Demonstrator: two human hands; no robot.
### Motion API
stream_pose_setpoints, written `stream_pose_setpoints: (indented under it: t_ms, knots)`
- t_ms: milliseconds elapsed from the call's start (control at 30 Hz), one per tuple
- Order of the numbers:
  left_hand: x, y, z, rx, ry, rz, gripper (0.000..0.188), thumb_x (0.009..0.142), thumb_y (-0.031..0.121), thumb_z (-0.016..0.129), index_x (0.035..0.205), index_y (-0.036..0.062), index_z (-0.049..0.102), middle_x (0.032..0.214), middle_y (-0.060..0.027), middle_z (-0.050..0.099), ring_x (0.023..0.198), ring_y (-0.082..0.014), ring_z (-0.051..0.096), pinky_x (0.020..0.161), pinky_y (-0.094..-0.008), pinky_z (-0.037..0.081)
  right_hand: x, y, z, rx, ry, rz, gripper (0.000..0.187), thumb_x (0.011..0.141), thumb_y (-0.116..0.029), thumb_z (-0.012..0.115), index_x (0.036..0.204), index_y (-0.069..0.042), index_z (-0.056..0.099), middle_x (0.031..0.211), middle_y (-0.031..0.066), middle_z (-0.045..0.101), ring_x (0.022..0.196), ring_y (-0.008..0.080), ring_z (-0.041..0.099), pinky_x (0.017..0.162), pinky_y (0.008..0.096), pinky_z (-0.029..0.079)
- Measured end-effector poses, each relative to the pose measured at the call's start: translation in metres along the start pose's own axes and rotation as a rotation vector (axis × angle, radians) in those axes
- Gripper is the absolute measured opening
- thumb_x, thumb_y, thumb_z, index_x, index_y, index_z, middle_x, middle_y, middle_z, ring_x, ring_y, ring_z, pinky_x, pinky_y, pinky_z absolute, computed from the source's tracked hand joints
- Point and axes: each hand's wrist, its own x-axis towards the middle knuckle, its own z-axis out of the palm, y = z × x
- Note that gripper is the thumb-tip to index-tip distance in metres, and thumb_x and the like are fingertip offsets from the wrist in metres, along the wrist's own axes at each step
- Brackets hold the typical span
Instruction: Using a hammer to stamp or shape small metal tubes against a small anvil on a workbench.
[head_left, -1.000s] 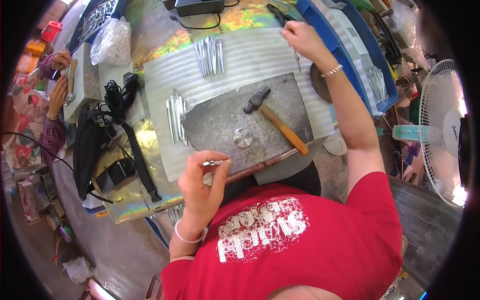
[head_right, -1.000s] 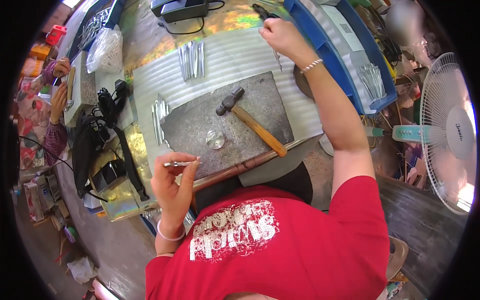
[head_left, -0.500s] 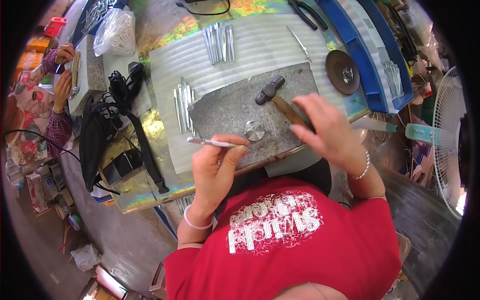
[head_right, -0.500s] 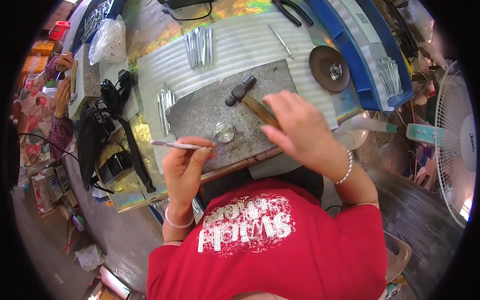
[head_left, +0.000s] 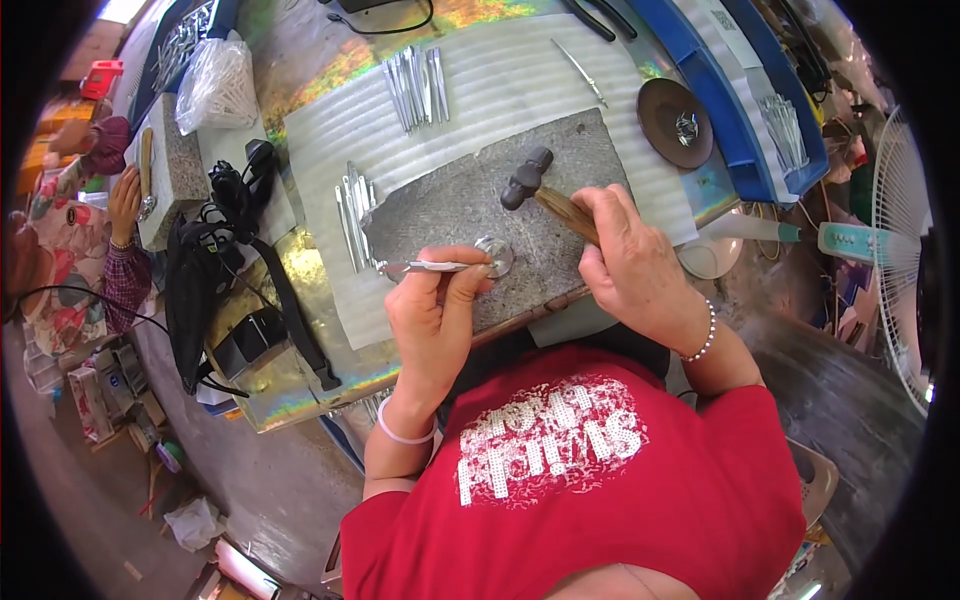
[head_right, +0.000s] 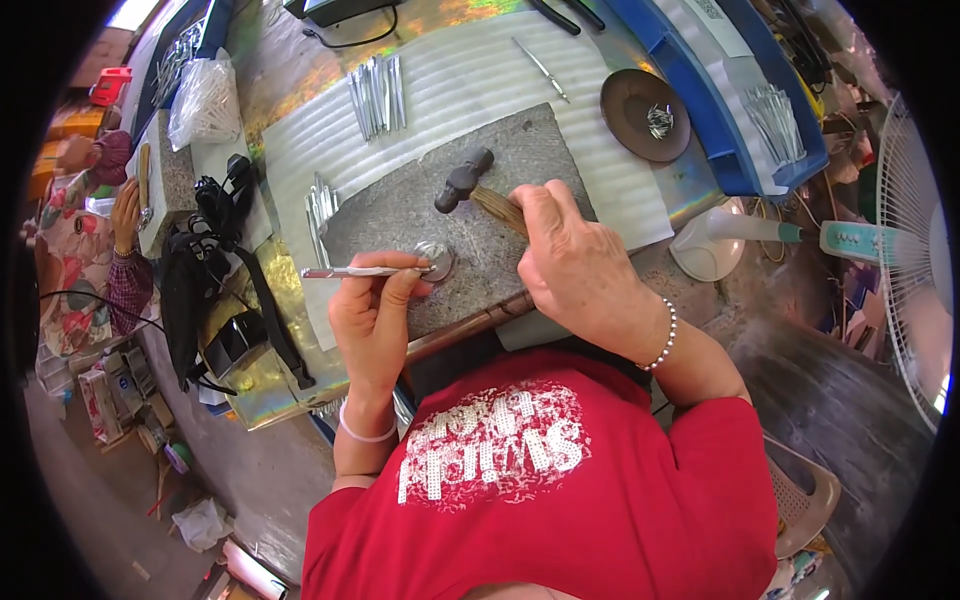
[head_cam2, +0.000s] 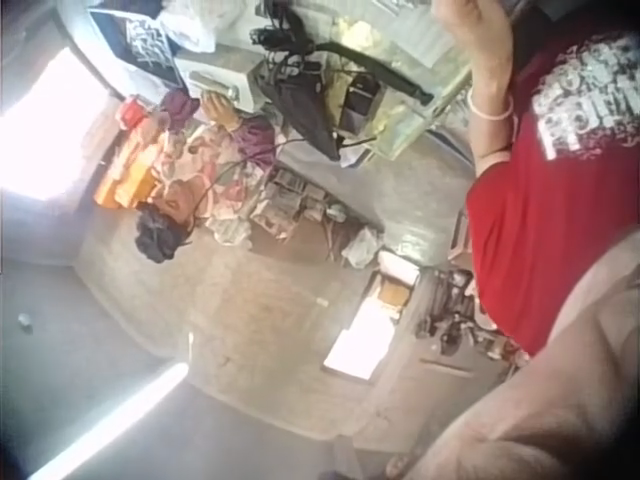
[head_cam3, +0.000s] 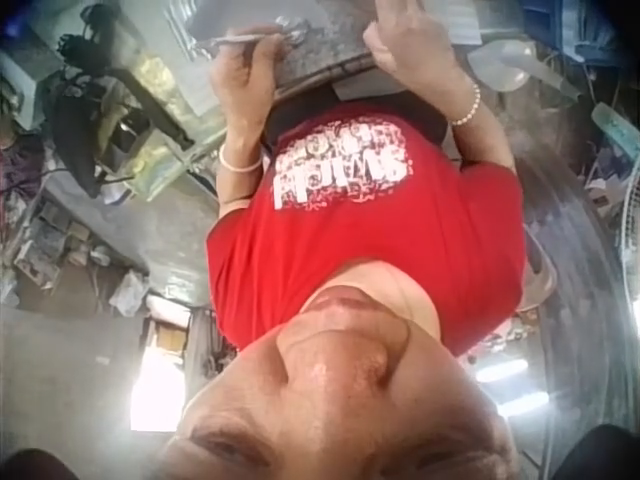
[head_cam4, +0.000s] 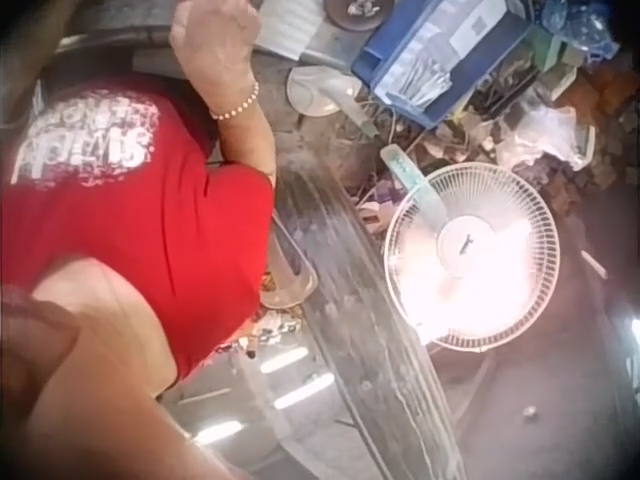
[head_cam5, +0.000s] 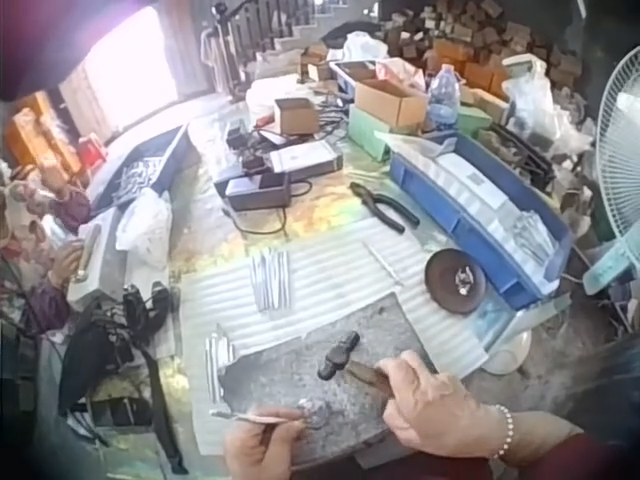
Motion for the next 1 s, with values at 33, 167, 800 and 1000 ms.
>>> stream_pose_setpoints:
  t_ms: [33, 167, 800, 1000]
  knots:
    - [0.0, 0.0, 0.0, 0.001, -0.003, -0.001, 0.008, 0.09, 0.002, 0.056, 0.096, -0.0021, 0.059, 0.088, -0.008, 0.065, 0.072, -0.0112, 0.062, 0.066, -0.0219, 0.051, -0.001, 0.003, 0.002, 0.103, 0.046, -0.03, 0.041, 0.074, 0.003, 0.054, 0.114, -0.001, 0.044, 0.1, 0.0179, 0.052, 0.086, 0.035, 0.059, 0.075, 0.0394, 0.048]
    - [0.001, 0.002, 0.001, 0.072, -0.003, 0.047, 0.007, 0.091, 0.002, 0.055, 0.096, -0.0025, 0.057, 0.088, -0.0086, 0.065, 0.07, -0.0116, 0.063, 0.064, -0.0222, 0.051, -0.004, 0.007, 0.003, 0.371, 0.071, -0.104, 0.038, 0.077, 0.002, 0.053, 0.114, 0.0, 0.043, 0.1, 0.0202, 0.054, 0.087, 0.0367, 0.059, 0.074, 0.0409, 0.048]
    - [0.002, 0.005, 0.008, 0.088, 0.051, 0.07, 0.002, 0.088, -0.002, 0.056, 0.088, -0.0019, 0.058, 0.08, -0.0081, 0.063, 0.065, -0.0143, 0.064, 0.057, -0.0235, 0.049, -0.017, -0.006, -0.003, 0.561, 0.032, -0.03, 0.036, 0.081, 0.005, 0.056, 0.114, -0.001, 0.047, 0.086, 0.0075, 0.059, 0.07, 0.0086, 0.057, 0.063, 0.0224, 0.046]
    - [0.001, 0.009, 0.009, 0.518, 0.011, 0.371, 0.009, 0.085, -0.003, 0.059, 0.094, -0.0006, 0.059, 0.082, -0.0116, 0.064, 0.067, -0.0184, 0.065, 0.059, -0.0264, 0.05, -0.018, -0.013, -0.006, 0.661, 0.005, 0.023, 0.036, 0.079, 0.002, 0.057, 0.114, -0.002, 0.046, 0.086, 0.0144, 0.06, 0.073, 0.0251, 0.062, 0.066, 0.0318, 0.049]
